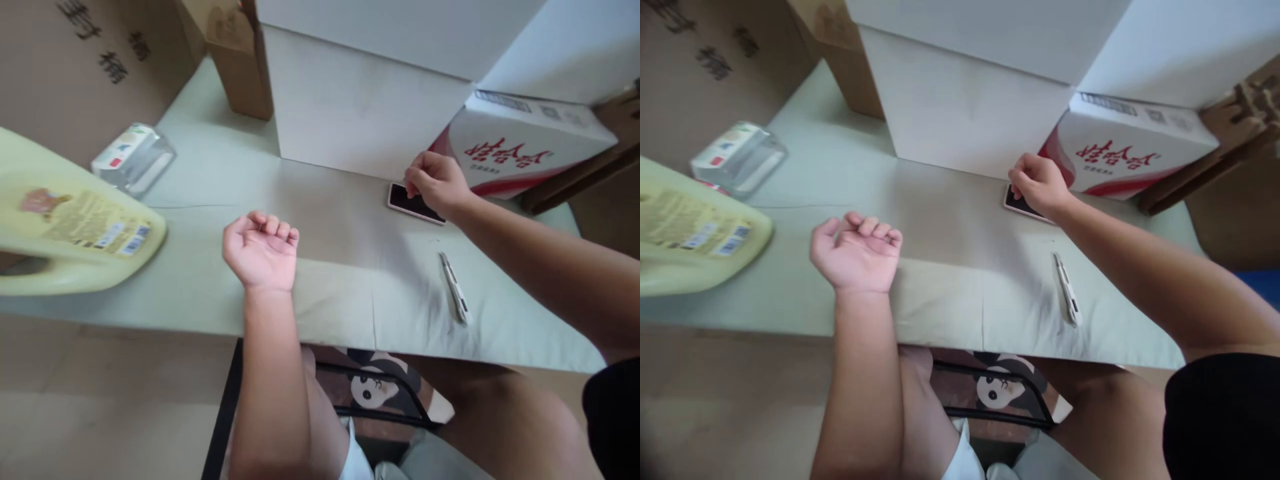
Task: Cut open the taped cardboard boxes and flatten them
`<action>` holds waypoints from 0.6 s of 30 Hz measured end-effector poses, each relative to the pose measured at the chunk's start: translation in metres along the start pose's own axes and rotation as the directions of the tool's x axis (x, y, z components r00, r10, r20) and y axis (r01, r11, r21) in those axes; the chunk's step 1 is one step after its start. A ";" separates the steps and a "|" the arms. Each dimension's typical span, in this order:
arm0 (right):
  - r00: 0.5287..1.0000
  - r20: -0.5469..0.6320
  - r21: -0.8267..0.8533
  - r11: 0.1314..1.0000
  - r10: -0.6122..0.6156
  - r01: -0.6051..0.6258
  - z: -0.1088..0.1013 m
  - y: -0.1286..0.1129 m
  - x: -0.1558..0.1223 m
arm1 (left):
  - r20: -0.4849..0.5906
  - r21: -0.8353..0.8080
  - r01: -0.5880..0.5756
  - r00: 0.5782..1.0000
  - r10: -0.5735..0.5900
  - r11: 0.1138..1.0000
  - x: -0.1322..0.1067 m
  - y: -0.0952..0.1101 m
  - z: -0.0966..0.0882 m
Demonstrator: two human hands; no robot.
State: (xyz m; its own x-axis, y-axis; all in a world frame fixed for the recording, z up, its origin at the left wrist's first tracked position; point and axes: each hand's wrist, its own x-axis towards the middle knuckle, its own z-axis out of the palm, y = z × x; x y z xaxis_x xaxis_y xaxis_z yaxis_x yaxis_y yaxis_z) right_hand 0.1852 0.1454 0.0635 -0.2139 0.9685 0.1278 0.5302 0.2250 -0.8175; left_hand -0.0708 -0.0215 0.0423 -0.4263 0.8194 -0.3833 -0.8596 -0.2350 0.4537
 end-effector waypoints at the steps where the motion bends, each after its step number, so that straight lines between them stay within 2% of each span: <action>1: 0.996 0.049 0.001 0.998 -0.069 0.069 0.012 -0.012 0.005 | -0.006 -0.016 0.008 1.000 -0.008 1.000 0.000 0.004 -0.003; 4: 0.961 0.172 -0.024 0.974 -0.218 0.225 0.046 -0.048 0.021 | -0.025 -0.067 0.027 0.999 -0.029 0.997 0.002 0.015 -0.010; 6: 0.943 0.221 -0.042 0.964 -0.248 0.263 0.073 -0.072 0.034 | -0.040 -0.108 0.031 0.999 -0.036 0.994 0.003 0.021 -0.013; 9: 0.924 0.272 -0.066 0.953 -0.268 0.296 0.123 -0.111 0.059 | -0.071 -0.170 0.049 0.996 -0.062 0.984 0.006 0.025 -0.017; 12: 0.896 0.290 -0.200 0.894 -0.336 0.400 0.179 -0.152 0.088 | -0.092 -0.219 0.073 0.991 -0.096 0.973 0.008 0.027 -0.020; 14: 0.890 0.292 -0.261 0.866 -0.350 0.426 0.212 -0.176 0.110 | -0.098 -0.248 0.087 0.989 -0.115 0.965 0.010 0.029 -0.022; 18: 0.922 0.232 -0.349 0.858 -0.310 0.376 0.253 -0.203 0.162 | -0.093 -0.306 0.131 0.982 -0.167 0.943 0.011 0.030 -0.024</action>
State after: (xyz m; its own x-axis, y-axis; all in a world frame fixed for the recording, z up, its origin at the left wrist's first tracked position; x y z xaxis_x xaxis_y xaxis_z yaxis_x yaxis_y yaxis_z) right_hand -0.1651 0.2300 0.1078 -0.5516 0.7986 0.2408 0.6610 0.5946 -0.4578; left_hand -0.1083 -0.0320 0.0324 -0.3010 0.7948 -0.5270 -0.9528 -0.2740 0.1309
